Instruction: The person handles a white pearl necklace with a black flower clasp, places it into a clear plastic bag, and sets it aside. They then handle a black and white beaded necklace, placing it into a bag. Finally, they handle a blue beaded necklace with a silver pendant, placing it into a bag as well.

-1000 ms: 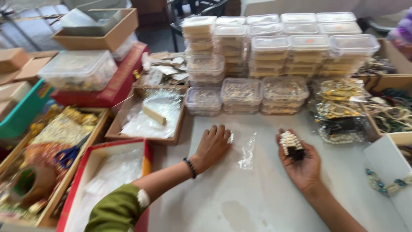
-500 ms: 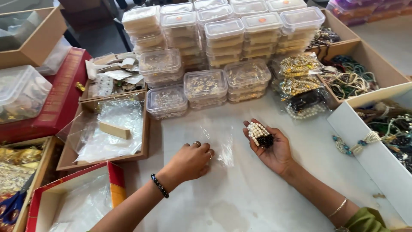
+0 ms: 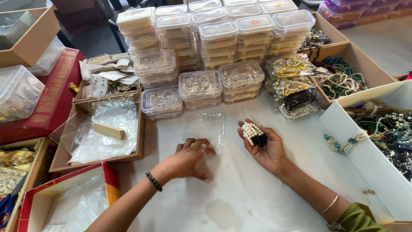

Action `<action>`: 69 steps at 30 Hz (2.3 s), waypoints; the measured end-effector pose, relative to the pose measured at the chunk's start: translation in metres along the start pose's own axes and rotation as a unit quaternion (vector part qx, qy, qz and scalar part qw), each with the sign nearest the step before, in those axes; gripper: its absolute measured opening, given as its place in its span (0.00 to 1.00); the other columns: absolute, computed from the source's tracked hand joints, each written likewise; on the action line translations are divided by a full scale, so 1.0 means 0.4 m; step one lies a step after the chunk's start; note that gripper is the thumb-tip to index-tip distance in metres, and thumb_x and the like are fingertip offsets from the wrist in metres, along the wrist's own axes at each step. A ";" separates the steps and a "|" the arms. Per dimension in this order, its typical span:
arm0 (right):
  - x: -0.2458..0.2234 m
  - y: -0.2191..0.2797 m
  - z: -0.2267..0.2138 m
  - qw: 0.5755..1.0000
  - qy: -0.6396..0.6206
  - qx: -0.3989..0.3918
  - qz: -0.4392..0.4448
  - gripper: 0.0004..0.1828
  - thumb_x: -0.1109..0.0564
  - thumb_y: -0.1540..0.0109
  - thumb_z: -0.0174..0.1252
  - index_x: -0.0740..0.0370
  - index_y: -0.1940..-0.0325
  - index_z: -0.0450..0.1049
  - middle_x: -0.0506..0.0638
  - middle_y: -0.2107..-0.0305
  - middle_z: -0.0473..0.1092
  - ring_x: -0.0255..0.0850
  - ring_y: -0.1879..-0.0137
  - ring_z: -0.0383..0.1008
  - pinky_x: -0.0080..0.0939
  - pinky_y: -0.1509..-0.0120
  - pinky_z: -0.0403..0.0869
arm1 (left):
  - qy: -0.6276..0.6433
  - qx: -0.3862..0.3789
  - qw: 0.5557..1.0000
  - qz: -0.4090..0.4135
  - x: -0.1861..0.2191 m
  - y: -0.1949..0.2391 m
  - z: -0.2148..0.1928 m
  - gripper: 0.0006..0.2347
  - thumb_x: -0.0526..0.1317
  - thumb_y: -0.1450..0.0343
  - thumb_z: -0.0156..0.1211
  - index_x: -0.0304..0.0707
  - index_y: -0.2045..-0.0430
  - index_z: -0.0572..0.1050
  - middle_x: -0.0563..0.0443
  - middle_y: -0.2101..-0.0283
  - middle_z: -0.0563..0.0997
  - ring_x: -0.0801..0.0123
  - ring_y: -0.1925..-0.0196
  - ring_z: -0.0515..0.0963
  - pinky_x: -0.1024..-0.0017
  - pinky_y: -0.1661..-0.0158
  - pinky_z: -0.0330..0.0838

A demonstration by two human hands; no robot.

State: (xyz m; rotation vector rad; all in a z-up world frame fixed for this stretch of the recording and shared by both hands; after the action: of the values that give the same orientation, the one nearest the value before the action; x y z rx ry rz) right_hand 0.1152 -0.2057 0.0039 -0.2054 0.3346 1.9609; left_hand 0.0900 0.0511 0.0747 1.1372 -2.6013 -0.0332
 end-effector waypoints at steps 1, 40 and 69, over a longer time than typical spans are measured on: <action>-0.002 0.000 0.001 1.000 -0.002 0.001 -0.001 0.27 0.54 0.34 0.50 0.64 0.31 0.65 0.60 0.33 0.64 0.52 0.33 0.68 0.44 0.39 0.77 | 0.000 -0.002 1.000 0.001 0.015 0.006 -0.013 0.36 0.53 0.47 0.82 0.48 0.43 0.74 0.44 0.34 0.67 0.42 0.35 0.64 0.48 0.45 0.63; 0.005 0.009 0.010 0.999 0.043 -0.018 -0.004 0.26 0.52 0.33 0.49 0.65 0.32 0.66 0.61 0.33 0.64 0.53 0.33 0.68 0.46 0.40 0.77 | 0.190 0.119 0.969 -0.103 -0.036 -0.026 -0.004 0.06 0.40 0.37 0.72 0.39 0.73 0.86 0.46 0.69 0.87 0.58 0.70 0.84 0.66 0.65 0.77; 0.102 0.037 0.105 0.900 0.370 0.037 0.230 0.31 0.52 0.36 0.47 0.65 0.29 0.64 0.61 0.43 0.74 0.47 0.47 0.79 0.44 0.50 0.79 | -0.002 0.168 0.882 -0.441 -0.626 0.296 -0.186 0.11 0.43 0.28 0.56 0.35 0.67 0.81 0.37 0.63 0.82 0.47 0.59 0.84 0.54 0.56 0.77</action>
State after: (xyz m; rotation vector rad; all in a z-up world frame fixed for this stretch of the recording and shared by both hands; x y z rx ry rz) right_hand 0.0857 -0.1620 0.0338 -0.9010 1.0263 2.2601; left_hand 0.1868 0.3202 0.0961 2.3435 -1.8970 0.2267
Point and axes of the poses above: each hand's wrist, its own y-axis away from the middle knuckle, its own z-axis out of the palm, x = y × z, the point moved 4 cm from there along -y, towards the middle knuckle
